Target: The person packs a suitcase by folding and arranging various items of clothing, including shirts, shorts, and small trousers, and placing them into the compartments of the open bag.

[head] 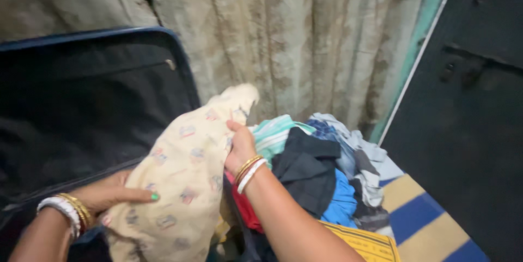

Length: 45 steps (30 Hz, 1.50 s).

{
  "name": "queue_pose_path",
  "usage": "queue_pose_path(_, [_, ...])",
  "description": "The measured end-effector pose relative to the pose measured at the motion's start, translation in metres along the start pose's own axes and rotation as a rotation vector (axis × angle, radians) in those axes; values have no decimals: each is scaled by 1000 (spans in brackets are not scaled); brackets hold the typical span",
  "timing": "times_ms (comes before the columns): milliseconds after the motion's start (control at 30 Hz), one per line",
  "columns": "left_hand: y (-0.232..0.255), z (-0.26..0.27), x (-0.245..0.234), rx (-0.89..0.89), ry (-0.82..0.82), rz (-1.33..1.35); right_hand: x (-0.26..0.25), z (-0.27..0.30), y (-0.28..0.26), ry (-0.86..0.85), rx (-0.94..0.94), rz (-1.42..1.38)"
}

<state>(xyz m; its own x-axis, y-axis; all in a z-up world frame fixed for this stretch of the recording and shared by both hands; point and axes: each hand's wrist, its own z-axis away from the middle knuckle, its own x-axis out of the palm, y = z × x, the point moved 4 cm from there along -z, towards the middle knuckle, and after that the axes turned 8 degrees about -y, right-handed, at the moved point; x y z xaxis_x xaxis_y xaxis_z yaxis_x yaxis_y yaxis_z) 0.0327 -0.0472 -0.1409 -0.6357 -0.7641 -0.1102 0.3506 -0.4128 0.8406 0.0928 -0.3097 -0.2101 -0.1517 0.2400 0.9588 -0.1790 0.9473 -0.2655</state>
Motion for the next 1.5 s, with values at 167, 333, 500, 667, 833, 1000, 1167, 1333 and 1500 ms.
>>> queue_pose_path(167, [-69, -103, -20, 70, -165, -39, -28, 38, -81, 122, -155, -4])
queue_pose_path(333, [-44, -150, 2, 157, 69, 126, -58, 73, -136, 160, -297, 14])
queue_pose_path(500, [25, -154, 37, 315, 550, -563, -120, 99, -177, 378, -476, 403])
queue_pose_path(667, [-4, -194, 116, 350, 801, -1045, -206, 131, -202, 1265, -669, 1404])
queue_pose_path(833, [-51, -223, 173, 263, 582, -1264, -164, 118, -136, 817, -324, 2354])
queue_pose_path(1000, [-60, -220, 188, 177, 579, -1492, -131, 97, -55, 87, -135, 2549])
queue_pose_path(1167, [-47, -203, 185, 62, 648, -1398, -128, 100, -53, 118, -117, 2698])
queue_pose_path(1333, [-55, -201, 170, 232, 753, -1065, -134, 96, -75, 301, -35, 2687])
queue_pose_path(1500, [-102, -219, 141, 551, 862, -561, -135, 89, -67, 399, 19, 2694])
